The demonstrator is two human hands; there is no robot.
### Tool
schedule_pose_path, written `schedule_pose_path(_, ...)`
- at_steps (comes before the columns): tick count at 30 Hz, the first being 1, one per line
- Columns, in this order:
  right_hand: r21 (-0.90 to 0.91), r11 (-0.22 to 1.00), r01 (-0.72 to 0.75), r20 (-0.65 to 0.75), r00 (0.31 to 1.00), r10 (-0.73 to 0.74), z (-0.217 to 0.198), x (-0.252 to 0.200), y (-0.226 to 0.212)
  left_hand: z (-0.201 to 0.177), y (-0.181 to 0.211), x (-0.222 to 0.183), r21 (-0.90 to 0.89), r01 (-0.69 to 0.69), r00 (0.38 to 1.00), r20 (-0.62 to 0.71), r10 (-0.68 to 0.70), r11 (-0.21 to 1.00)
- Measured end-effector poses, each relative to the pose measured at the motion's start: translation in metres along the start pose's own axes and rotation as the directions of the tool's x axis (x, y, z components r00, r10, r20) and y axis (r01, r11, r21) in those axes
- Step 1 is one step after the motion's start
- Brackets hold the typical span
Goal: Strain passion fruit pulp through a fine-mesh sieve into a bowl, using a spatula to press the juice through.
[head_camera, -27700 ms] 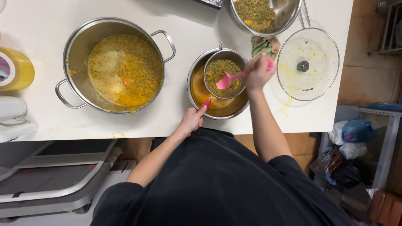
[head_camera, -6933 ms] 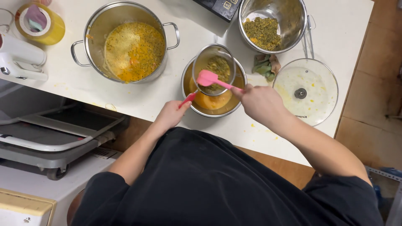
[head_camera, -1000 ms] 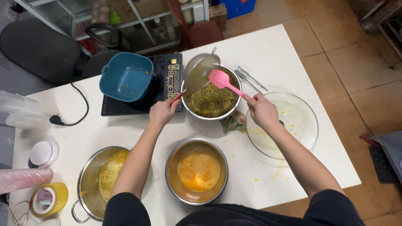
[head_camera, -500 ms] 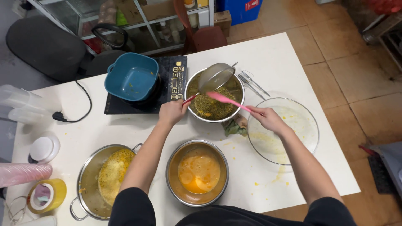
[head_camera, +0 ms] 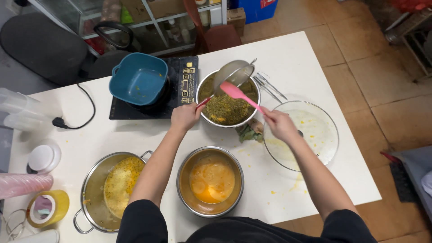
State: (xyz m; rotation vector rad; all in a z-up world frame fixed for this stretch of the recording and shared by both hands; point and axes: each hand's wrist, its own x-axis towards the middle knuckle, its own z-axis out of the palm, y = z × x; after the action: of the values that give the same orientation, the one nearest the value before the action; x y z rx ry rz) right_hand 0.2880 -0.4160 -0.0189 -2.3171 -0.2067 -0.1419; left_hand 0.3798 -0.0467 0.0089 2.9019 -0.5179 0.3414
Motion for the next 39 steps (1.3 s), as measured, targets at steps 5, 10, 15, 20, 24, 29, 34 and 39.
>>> schedule_pose_path(5,-0.106,0.994,0.003,-0.005,1.0,-0.004,0.022,-0.012,0.023,0.001,0.0,0.0,0.011,0.032,0.999,-0.015,-0.032,0.999)
schedule_pose_path(10,0.225,0.974,0.038,-0.191,0.982,0.006,0.021,-0.011,0.018,-0.006,0.005,-0.01,0.026,0.041,0.999,-0.01,-0.04,0.999)
schedule_pose_path(15,0.368,0.895,-0.253,-0.01,0.961,0.276,0.053,0.002,0.036,0.0,0.009,-0.009,0.029,-0.023,0.999,-0.032,0.024,0.999)
schedule_pose_path(20,0.478,0.85,-0.222,0.155,0.974,0.167,0.047,-0.004,0.045,0.002,-0.005,-0.008,0.045,-0.044,0.999,-0.025,0.045,0.998)
schedule_pose_path(24,0.312,0.921,-0.232,0.048,0.972,0.229,0.019,0.01,0.035,0.001,-0.011,-0.004,0.072,-0.106,0.994,-0.028,0.108,0.992)
schedule_pose_path(29,0.018,1.0,-0.025,0.102,0.995,0.023,-0.001,0.003,0.027,0.001,-0.025,0.0,0.089,-0.126,0.985,-0.106,0.136,0.988)
schedule_pose_path(34,-0.053,0.995,-0.087,0.128,0.987,0.093,0.001,-0.005,0.028,0.0,-0.024,0.005,0.089,-0.099,0.983,-0.145,0.111,0.991)
schedule_pose_path(39,0.004,0.999,-0.046,-0.096,0.994,0.046,0.014,-0.014,0.012,0.004,-0.004,0.01,0.032,-0.097,0.988,-0.114,0.1,0.995)
